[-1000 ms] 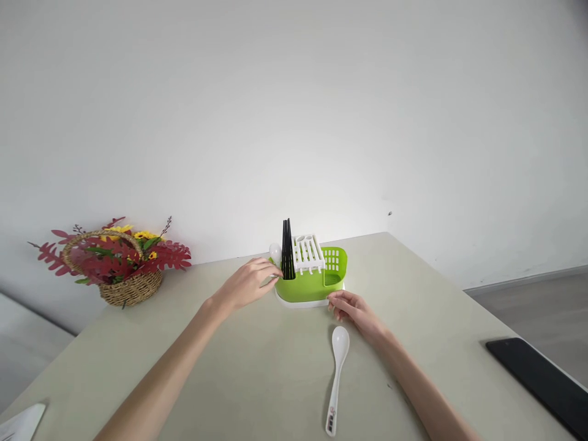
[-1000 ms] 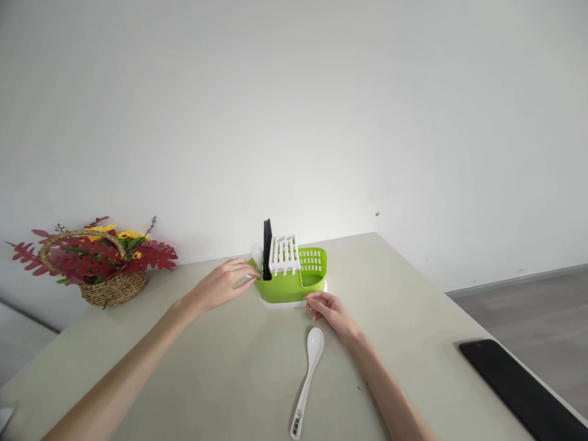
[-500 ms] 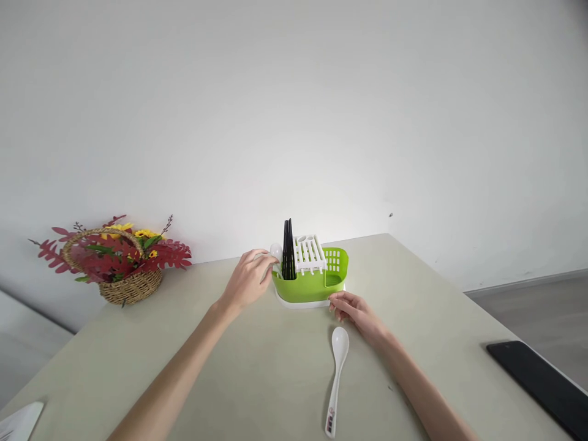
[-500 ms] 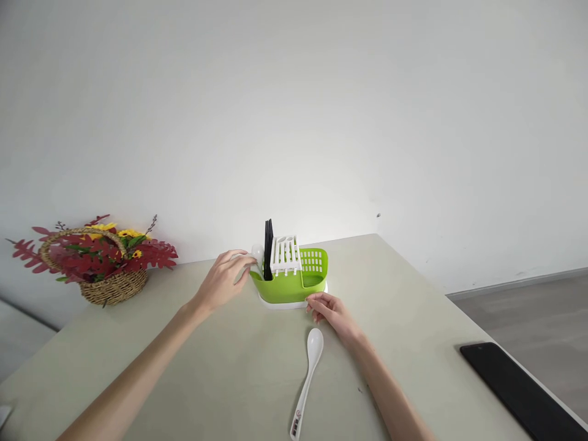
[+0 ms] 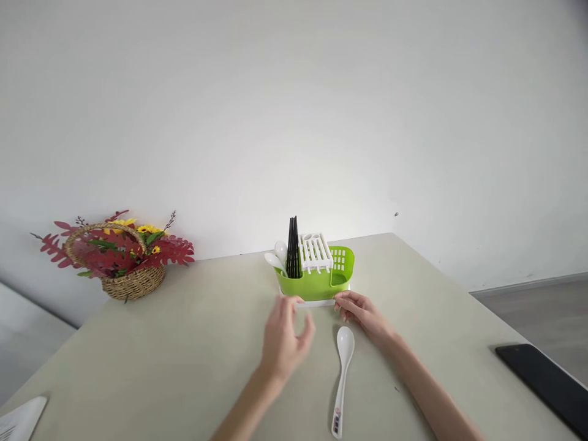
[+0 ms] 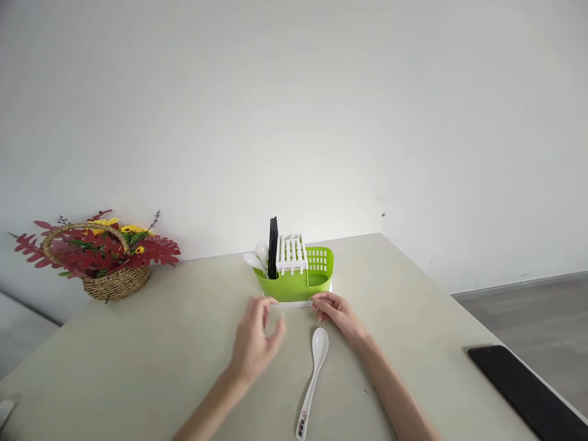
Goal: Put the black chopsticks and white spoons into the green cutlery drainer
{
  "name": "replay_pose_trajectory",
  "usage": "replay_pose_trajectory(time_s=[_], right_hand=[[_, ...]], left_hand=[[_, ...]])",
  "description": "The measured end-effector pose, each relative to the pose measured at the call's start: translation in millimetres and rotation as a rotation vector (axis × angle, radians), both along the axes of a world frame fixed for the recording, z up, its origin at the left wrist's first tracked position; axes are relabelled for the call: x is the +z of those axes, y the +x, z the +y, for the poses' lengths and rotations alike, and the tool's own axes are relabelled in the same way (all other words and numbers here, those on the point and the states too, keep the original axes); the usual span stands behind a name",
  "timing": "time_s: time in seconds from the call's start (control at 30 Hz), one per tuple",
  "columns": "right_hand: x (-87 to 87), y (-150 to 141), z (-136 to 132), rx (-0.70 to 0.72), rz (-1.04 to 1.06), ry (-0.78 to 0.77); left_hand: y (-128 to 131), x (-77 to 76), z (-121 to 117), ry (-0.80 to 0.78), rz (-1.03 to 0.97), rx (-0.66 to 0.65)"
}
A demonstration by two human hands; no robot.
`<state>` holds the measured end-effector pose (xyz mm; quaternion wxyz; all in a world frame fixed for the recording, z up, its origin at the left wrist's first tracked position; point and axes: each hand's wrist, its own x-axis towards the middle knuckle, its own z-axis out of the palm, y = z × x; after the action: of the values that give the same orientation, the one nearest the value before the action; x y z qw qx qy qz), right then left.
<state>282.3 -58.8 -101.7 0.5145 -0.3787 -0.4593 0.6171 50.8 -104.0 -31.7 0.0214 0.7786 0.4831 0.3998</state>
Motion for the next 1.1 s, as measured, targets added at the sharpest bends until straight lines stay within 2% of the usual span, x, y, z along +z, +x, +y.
replay_pose_trajectory(time_s=[0.1, 0.17, 0.37, 0.5, 0.6, 0.7, 0.8, 0.9, 1.0, 1.1], right_hand=[[-0.7, 1, 0, -0.024, 0.007, -0.008], [-1.0, 2, 0, -0.044, 0.025, -0.014], [-1.8, 2, 0, -0.044, 0.036, -0.033], [-3.0, 2, 1, -0.049, 0.044, -0.027], [-3.2, 3, 1, -0.04, 0.042, -0.014], [-2.6, 3, 1, -0.03, 0.052, -0.018], [-1.6, 3, 1, -0.03, 0.052, -0.031], [-0.8, 3, 1, -0.03, 0.045, -0.034], [0.0, 3, 0, -0.027, 0.025, -0.032], [0.9, 3, -1, -0.029, 0.012, -0.026]], left_hand=[[39, -30.2, -29, -0.255, 0.121, -0.026], [60, -39.7, -38, -0.358, 0.185, -0.01], [93, -39.0, -38, -0.473, 0.407, 0.032], [98, -41.5, -38, -0.442, 0.53, 0.008], [94, -39.0, -40, -0.447, 0.538, -0.024], [80, -25.9, -40, -0.476, 0.413, -0.029], [60, -3.8, -33, -0.417, 0.171, -0.025], [35, 24.5, -21, -0.302, -0.071, -0.034], [8, 56.5, -10, -0.195, -0.217, -0.028], [-16, 87.0, -5, -0.052, -0.346, 0.092]])
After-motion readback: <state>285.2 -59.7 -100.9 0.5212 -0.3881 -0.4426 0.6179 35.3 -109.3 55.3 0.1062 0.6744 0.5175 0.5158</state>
